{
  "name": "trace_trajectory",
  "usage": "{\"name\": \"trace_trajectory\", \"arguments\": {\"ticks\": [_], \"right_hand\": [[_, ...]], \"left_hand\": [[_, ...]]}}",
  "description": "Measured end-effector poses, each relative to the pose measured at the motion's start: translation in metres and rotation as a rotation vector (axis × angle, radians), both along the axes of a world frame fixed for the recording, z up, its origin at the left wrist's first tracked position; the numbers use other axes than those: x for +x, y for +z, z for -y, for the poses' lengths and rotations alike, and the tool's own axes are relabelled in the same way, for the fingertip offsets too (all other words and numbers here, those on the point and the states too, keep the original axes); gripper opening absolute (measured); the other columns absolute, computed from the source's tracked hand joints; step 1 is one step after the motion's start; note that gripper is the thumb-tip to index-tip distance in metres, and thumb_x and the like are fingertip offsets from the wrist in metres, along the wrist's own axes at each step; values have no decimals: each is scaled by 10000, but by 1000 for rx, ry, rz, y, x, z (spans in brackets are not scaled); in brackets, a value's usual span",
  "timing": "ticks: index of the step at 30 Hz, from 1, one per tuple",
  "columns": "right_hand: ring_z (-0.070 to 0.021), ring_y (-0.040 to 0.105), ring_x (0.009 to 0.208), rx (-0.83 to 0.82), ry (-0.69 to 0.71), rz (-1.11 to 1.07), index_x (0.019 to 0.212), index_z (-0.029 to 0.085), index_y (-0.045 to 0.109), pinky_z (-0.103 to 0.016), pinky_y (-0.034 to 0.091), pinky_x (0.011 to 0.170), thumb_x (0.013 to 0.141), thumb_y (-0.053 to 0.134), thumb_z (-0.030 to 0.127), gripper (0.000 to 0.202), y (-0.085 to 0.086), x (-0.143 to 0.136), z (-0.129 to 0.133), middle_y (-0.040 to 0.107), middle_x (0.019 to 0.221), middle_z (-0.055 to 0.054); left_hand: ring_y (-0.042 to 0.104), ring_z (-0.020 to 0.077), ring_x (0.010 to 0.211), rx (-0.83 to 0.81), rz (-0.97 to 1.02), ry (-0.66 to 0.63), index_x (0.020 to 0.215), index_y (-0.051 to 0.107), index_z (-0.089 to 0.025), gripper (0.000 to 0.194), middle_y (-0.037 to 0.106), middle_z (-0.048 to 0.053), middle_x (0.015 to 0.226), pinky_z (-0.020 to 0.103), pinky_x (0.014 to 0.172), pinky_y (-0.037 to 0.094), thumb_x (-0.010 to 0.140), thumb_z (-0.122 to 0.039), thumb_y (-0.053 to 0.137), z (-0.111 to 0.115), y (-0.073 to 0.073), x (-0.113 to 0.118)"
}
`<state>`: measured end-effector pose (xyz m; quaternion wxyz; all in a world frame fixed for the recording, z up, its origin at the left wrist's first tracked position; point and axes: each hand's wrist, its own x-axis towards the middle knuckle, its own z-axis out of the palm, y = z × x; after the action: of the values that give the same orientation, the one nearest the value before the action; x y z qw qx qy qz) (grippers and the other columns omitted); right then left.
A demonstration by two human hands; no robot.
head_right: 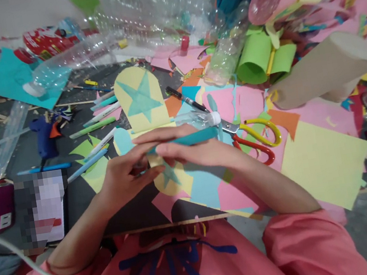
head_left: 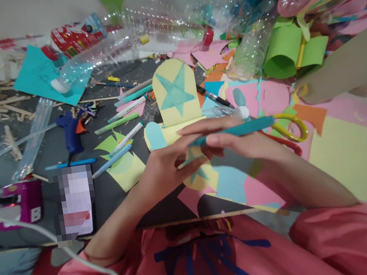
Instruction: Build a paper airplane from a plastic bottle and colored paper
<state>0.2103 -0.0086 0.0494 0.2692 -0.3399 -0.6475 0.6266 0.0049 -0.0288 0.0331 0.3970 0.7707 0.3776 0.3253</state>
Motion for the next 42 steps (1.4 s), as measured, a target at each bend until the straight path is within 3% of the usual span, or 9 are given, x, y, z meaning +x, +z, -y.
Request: {"name": "trace_trajectory", "arguments": {"ticks": [3,5,7,12,19,30,35,38,42], "right_hand": [[-143,562,487,169,-180,101,1169,237,680,-293,472,502,968,439,511,417,4,19,-6,626,608,14],[-182,628,621,433,-286,350,1024,230,712,-343,510,637,954,490,460,327,6,30,-12,688,731,-38],[-240,663,784,610,-212,600,990,224,711,-383,507,730,896,589,441,266,5,38,-17,723,885,-81],[-301,650,855,666,-31,899,1197,224,647,-383,477,733,806,700,391,429,-9,43,-27,715,915,-104],[-274,662,943,662,-122,735,1177,232,628,-374,478,792,849,637,322,340,-26,35,-34,725,1095,-85],[-286,643,946,786,-125,775,1111,226,629,-407,465,831,888,605,347,254,-35,26,-32,722,1042,-103],[-248,674,857,884,-359,467,919,222,662,-407,496,808,896,636,430,211,-28,22,-23,740,899,-65],[-166,649,672,646,-405,210,872,215,655,-335,512,678,988,463,491,356,-28,15,-14,691,718,-19],[-139,620,663,451,-382,80,995,226,643,-287,507,593,967,442,579,407,-34,5,-11,656,791,-11]], "left_hand": [[477,93,480,80,-30,192,1039,707,-260,187,676,-5,723,219,484,410,903,-313,590,1,2,-14],[533,124,564,98,-47,386,992,719,-251,213,676,21,770,253,557,444,913,-356,551,-4,-2,-27],[511,122,572,64,-72,588,964,716,-249,204,605,-9,708,260,585,433,887,-352,557,-12,-7,-39],[387,98,511,-329,106,512,969,670,-241,321,396,-61,602,241,516,357,649,-223,644,-36,-18,-54],[334,99,552,-286,47,490,1149,609,-259,573,353,-60,672,235,534,334,589,-250,731,-46,-28,-39],[493,131,667,-44,14,626,1126,592,-246,450,583,25,943,258,582,422,764,-491,700,-37,-57,-37],[580,172,803,22,41,614,1111,635,-225,478,632,59,1004,287,690,497,807,-594,652,-39,-65,-40],[616,210,960,45,71,581,1103,644,-224,490,658,71,1019,324,834,520,858,-642,568,-40,-67,-41],[642,218,995,32,94,536,1121,640,-220,488,690,80,1068,335,880,530,889,-633,527,-41,-66,-41]]}}
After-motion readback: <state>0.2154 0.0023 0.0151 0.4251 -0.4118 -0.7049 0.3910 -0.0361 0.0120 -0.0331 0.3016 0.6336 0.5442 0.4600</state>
